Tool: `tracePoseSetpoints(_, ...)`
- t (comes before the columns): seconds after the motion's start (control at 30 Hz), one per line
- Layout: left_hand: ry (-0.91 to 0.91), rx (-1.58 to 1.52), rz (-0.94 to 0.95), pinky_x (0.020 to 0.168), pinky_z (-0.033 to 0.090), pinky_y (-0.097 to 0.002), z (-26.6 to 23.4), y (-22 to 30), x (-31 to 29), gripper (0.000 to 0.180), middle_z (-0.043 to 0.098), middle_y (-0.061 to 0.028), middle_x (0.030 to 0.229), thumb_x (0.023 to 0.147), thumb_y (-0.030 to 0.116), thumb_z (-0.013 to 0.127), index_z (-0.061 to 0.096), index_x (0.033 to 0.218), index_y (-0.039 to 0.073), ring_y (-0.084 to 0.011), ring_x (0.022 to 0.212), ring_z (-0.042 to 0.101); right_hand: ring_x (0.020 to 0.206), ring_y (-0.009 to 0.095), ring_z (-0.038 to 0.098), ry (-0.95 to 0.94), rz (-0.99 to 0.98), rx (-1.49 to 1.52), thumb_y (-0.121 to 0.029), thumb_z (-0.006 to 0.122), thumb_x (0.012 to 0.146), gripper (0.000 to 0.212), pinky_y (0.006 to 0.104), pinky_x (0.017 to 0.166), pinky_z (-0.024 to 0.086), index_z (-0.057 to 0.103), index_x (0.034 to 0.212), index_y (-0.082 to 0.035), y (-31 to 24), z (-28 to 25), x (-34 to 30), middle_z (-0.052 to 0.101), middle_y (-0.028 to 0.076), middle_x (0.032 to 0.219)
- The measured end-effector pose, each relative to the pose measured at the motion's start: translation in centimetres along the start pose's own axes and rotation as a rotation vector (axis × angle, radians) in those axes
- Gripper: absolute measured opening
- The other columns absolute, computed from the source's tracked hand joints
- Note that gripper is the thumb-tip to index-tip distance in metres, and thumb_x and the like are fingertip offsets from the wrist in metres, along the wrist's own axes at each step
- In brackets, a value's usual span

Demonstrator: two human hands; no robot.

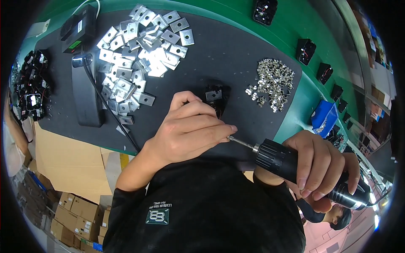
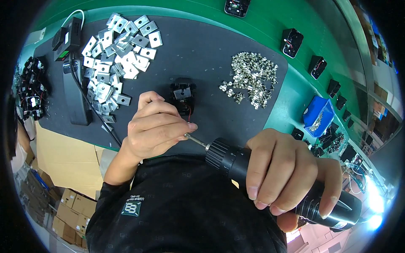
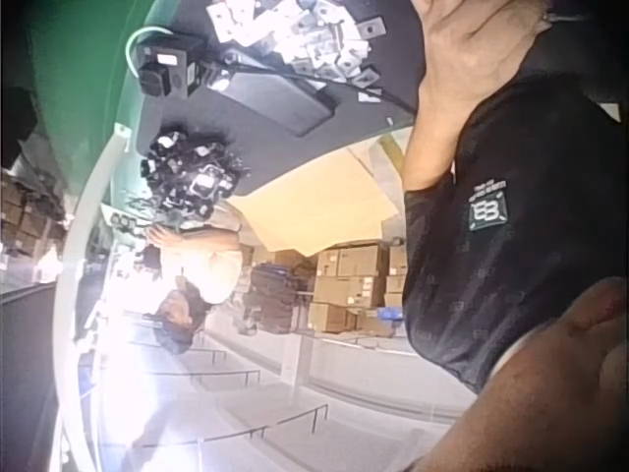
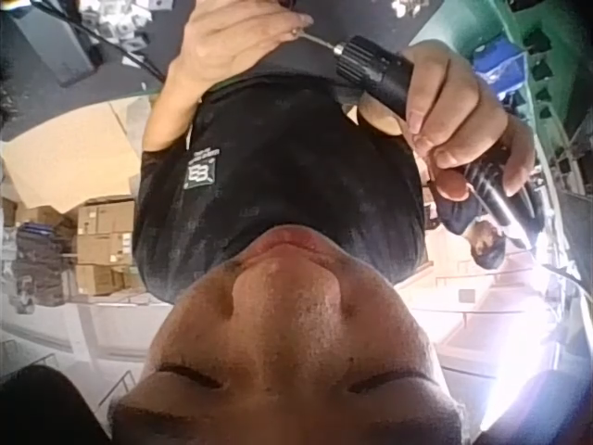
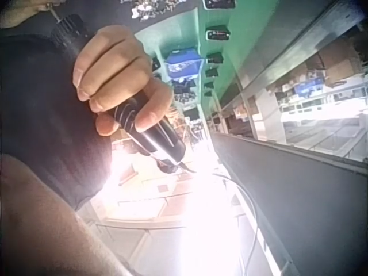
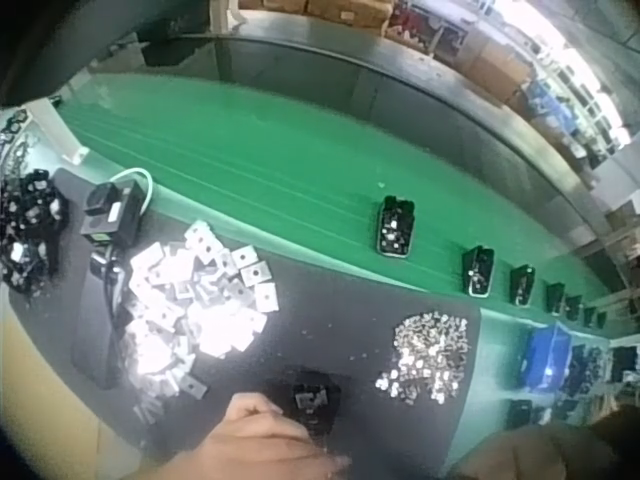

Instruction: The person screws metal plates into a plastic housing with an electric screwdriver, securing the components with screws on an assembly line.

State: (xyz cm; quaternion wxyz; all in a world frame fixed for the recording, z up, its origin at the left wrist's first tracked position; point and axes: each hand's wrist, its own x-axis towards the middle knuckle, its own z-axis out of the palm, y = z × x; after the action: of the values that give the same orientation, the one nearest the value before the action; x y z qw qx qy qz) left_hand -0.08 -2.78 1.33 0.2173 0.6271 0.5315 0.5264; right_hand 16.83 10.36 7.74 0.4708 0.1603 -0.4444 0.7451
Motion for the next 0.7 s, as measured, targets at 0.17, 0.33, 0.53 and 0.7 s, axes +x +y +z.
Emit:
tracePoseSetpoints(0.17,0.0,-0.035,0.001,0.073,0.04,-0.0317,0.0,-0.2,0.0,0.022,0.065,0.0002,0.075,0.067,0.017,0.078,0.073,0.086,0.007,-0.0164,0.074,0.058,0.076,0.016,0.063,0.056,0.037,-0.036,-0.013,0.072,0.084,0.049,0.029,0.07,0.054,0.044,0.124,-0.015,0.1,1.0,0.0,0.061,0.005,0.084)
tracePoseSetpoints(0.33,-0.047,0.0,0.068,0.076,0.042,-0.0351,-1.3,-0.6,0.6,0.039,0.067,-0.0068,0.093,0.067,0.024,0.079,0.069,0.099,0.003,-0.0214,0.082,0.059,0.061,0.009,0.062,0.228,0.048,-0.05,-0.012,0.081,0.073,0.045,0.0228,0.065,0.053,0.055,0.11,-0.016,0.7,1.4,0.2,0.061,-0.002,0.071)
tracePoseSetpoints(0.53,-0.24,0.27,-0.219,0.095,0.039,-0.041,-1.9,-0.8,0.7,0.084,0.052,-0.0137,0.132,0.059,0.027,0.082,0.048,0.132,0.002,-0.032,0.112,0.051,0.062,0.008,0.056,0.333,0.106,-0.285,-0.012,0.079,0.075,0.043,0.0198,0.061,0.046,0.055,0.11,-0.017,1.8,2.0,0.1,0.057,-0.003,0.073)
tracePoseSetpoints(0.7,-0.226,0.336,-0.248,0.095,0.039,-0.0394,-1.1,-1.3,0.2,0.085,0.05,-0.0104,0.134,0.056,0.019,0.081,0.048,0.133,0.005,-0.0304,0.113,0.05,0.067,0.009,0.051,0.254,0.19,-0.371,-0.015,0.073,0.08,0.045,0.026,0.068,0.039,0.049,0.118,-0.02,2.6,1.5,-0.6,0.053,-0.004,0.078)
